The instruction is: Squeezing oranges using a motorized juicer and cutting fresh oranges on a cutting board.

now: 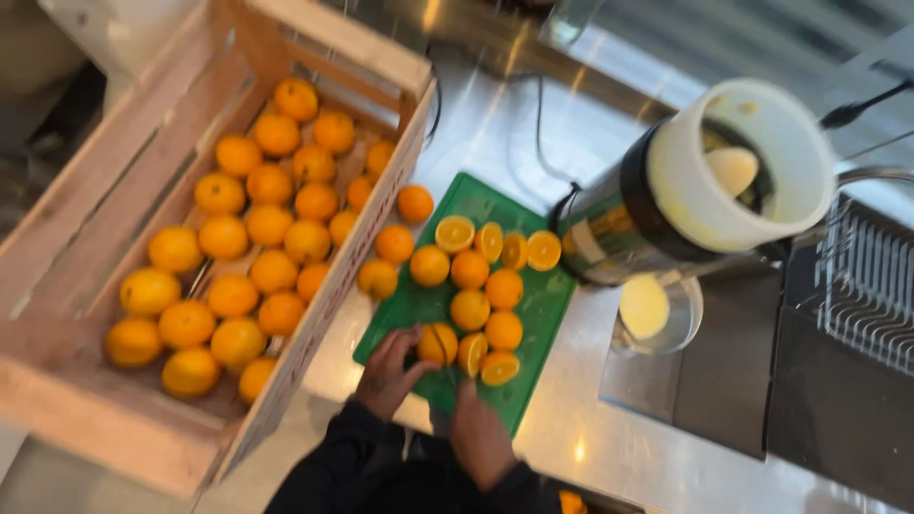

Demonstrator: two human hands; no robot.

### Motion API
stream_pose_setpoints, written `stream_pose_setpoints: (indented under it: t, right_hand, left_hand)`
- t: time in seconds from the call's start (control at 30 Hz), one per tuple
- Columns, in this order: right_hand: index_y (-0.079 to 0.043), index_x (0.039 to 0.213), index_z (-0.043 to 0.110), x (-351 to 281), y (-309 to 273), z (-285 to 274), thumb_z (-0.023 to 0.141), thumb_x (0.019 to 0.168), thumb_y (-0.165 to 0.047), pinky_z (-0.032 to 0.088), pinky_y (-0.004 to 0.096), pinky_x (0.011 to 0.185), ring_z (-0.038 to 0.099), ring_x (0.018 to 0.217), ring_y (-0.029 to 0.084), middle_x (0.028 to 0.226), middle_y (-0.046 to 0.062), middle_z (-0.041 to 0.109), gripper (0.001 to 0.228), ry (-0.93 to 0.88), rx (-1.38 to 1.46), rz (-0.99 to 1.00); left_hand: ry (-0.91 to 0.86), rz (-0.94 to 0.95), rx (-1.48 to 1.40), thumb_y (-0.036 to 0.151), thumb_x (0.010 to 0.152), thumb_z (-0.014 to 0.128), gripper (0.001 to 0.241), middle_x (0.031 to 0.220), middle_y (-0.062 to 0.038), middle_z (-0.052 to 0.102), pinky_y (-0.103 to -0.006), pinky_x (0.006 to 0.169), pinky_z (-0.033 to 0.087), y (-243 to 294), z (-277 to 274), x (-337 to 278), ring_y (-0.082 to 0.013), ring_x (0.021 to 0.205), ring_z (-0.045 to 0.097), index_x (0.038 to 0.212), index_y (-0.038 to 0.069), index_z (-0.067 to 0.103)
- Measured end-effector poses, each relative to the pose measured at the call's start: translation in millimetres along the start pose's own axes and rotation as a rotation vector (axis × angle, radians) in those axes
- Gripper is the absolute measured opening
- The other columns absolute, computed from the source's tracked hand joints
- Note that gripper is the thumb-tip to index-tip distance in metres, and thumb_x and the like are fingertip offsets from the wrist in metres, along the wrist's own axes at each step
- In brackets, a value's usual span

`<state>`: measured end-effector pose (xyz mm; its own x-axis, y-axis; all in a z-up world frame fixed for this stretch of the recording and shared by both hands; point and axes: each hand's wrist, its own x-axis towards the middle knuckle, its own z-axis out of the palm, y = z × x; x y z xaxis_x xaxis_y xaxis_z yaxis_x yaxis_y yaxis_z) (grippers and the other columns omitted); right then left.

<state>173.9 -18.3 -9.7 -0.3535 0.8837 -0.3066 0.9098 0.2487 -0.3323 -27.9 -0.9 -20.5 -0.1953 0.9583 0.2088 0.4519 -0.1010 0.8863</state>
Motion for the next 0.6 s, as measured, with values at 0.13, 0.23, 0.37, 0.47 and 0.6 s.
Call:
stream_pose_setpoints:
  t: [0.13,0.23,0.37,0.47,0.6]
  right_hand:
    - [0.011,0.127,0.044,-35,50,34,0.053,0.089,-0.011,0.054,0.052,0.047,0.068,0.054,0.039,0.064,0.022,0.065,0.045,0.092,-0.111,-0.098]
    - [0.002,0.121,0.049,-67,51,24,0.047,0.1,-0.011,0.055,0.051,0.055,0.069,0.067,0.039,0.074,0.022,0.067,0.025,-0.076,-0.034,-0.009]
    - [0.008,0.132,0.045,-31,69,42,0.052,0.098,-0.015,0.051,0.052,0.056,0.066,0.069,0.042,0.076,0.024,0.063,0.041,-0.026,-0.118,-0.046]
    - [0.006,0.131,0.047,-43,45,29,0.056,0.1,-0.019,0.049,0.052,0.057,0.064,0.069,0.041,0.074,0.022,0.062,0.041,-0.073,-0.015,-0.129]
    - [0.008,0.128,0.046,-7,-2,-13,0.058,0.097,-0.016,0.051,0.048,0.054,0.064,0.062,0.037,0.072,0.019,0.063,0.041,0.205,-0.059,-0.334]
  left_hand:
    - [0.055,-0.067,-0.035,0.017,0.078,0.085,0.052,0.122,-0.015,0.065,-0.0367,0.089,0.058,-1,5,26,-0.0303,0.107,0.069,0.122,0.004,0.062]
    - [0.149,-0.084,-0.044,0.011,0.091,0.076,0.04,0.13,-0.015,0.06,-0.0369,0.094,0.057,18,-18,29,-0.0319,0.113,0.067,0.127,0.005,0.059]
    - [0.157,0.179,0.685,0.003,0.084,0.065,0.054,0.142,-0.019,0.052,-0.0434,0.097,0.053,21,-46,91,-0.0388,0.122,0.057,0.137,0.009,0.055]
    - [0.043,0.169,1.035,0.003,0.083,0.062,0.061,0.145,-0.019,0.05,-0.0453,0.094,0.052,14,-47,81,-0.0398,0.124,0.054,0.143,0.011,0.052]
    - [0.016,0.141,0.832,0.002,0.087,0.063,0.063,0.144,-0.02,0.05,-0.0453,0.1,0.051,18,-47,68,-0.0383,0.124,0.053,0.148,0.005,0.048]
